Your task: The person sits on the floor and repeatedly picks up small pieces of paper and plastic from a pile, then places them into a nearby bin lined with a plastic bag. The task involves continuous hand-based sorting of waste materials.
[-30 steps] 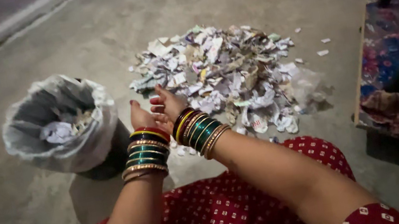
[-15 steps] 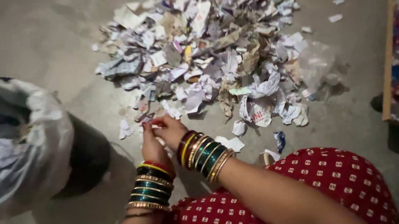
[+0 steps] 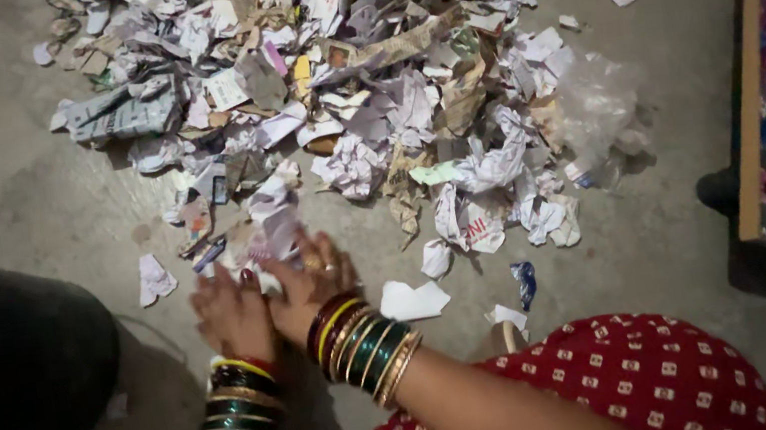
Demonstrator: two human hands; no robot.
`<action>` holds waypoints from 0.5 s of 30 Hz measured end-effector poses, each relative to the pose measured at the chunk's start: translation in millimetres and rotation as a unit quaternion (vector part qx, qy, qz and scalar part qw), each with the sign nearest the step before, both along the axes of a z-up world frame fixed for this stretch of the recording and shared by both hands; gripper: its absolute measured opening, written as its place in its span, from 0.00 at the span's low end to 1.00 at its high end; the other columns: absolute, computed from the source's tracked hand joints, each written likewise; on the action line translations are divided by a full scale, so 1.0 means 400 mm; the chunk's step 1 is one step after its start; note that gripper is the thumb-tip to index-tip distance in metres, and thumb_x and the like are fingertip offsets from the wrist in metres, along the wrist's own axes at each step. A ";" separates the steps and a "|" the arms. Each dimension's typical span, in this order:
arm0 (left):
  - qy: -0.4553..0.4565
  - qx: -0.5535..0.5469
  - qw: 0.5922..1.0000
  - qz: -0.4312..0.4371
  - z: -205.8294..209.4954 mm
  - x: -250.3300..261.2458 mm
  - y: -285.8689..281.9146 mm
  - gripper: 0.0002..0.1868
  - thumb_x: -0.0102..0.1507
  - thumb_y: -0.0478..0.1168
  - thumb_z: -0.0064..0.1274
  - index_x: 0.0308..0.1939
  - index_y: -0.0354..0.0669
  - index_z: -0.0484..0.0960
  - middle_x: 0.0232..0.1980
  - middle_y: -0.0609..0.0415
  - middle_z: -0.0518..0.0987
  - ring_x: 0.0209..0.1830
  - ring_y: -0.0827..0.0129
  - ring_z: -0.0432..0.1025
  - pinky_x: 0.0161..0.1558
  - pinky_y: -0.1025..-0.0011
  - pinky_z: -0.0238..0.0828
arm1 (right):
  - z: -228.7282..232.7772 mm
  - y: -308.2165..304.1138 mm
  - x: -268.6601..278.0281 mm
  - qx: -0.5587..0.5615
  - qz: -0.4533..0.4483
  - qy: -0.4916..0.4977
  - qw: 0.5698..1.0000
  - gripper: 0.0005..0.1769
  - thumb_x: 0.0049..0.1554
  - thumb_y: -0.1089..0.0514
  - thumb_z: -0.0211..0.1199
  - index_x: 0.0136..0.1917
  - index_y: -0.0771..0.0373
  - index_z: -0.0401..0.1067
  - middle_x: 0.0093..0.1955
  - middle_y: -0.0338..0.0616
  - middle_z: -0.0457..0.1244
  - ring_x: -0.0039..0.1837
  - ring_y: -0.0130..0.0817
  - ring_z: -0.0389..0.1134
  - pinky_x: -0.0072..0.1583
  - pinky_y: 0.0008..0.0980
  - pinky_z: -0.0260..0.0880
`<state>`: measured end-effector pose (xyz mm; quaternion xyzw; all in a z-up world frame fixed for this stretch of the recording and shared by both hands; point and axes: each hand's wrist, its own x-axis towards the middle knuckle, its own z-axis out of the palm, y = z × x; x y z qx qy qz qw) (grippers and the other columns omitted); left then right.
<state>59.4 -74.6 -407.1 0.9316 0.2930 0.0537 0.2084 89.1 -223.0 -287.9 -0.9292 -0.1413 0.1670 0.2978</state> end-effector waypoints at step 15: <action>-0.366 -0.640 0.662 0.132 0.305 0.005 -0.154 0.27 0.72 0.52 0.42 0.66 0.34 0.74 0.59 0.49 0.75 0.60 0.63 0.69 0.62 0.65 0.65 | -0.068 0.025 0.007 0.548 -0.128 0.063 0.824 0.22 0.62 0.66 0.56 0.69 0.67 0.62 0.67 0.48 0.59 0.67 0.35 0.63 0.68 0.29 0.63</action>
